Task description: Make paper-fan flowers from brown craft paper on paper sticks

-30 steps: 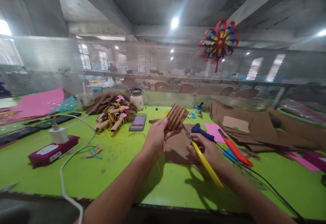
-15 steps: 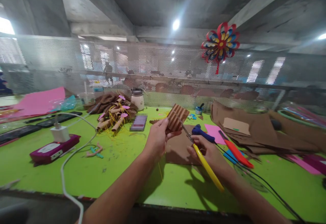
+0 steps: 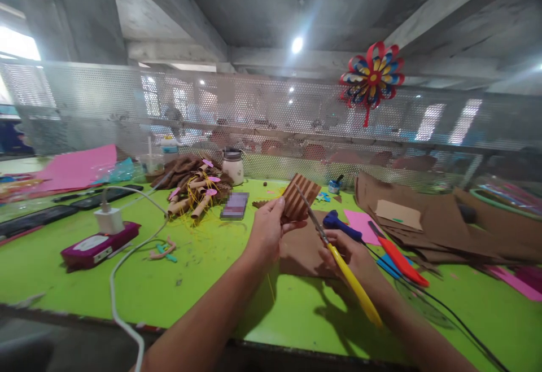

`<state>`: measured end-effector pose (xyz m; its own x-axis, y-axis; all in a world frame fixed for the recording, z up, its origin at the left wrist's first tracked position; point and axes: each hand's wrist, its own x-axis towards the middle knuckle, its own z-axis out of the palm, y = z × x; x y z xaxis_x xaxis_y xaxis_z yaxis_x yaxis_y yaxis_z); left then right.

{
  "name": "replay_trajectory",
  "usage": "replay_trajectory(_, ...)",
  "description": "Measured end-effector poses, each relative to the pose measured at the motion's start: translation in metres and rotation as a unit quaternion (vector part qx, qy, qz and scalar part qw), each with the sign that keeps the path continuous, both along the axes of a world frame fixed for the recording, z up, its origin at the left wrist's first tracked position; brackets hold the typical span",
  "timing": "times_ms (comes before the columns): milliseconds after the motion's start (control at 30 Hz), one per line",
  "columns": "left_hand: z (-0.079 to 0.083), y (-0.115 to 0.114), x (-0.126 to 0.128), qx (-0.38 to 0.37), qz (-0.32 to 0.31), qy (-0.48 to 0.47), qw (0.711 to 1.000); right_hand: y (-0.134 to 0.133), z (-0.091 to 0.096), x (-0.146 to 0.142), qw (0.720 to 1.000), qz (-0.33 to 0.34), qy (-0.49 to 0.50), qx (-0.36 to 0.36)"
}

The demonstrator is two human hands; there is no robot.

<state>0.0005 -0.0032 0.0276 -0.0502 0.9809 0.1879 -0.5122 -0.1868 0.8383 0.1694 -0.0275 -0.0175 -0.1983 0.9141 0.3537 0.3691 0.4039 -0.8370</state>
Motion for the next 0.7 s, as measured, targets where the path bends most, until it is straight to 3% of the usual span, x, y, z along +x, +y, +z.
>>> replay_trajectory(300, 0.002, -0.001, -0.001, 0.006, 0.008, 0.021, 1.000, -0.004, 0.000, -0.002, 0.999, -0.005, 0.029, 0.013)
replay_trajectory(700, -0.006, 0.004, -0.002, 0.031, 0.015, 0.028, 0.999, 0.006, -0.019, -0.002, 0.999, -0.011, 0.036, 0.035)
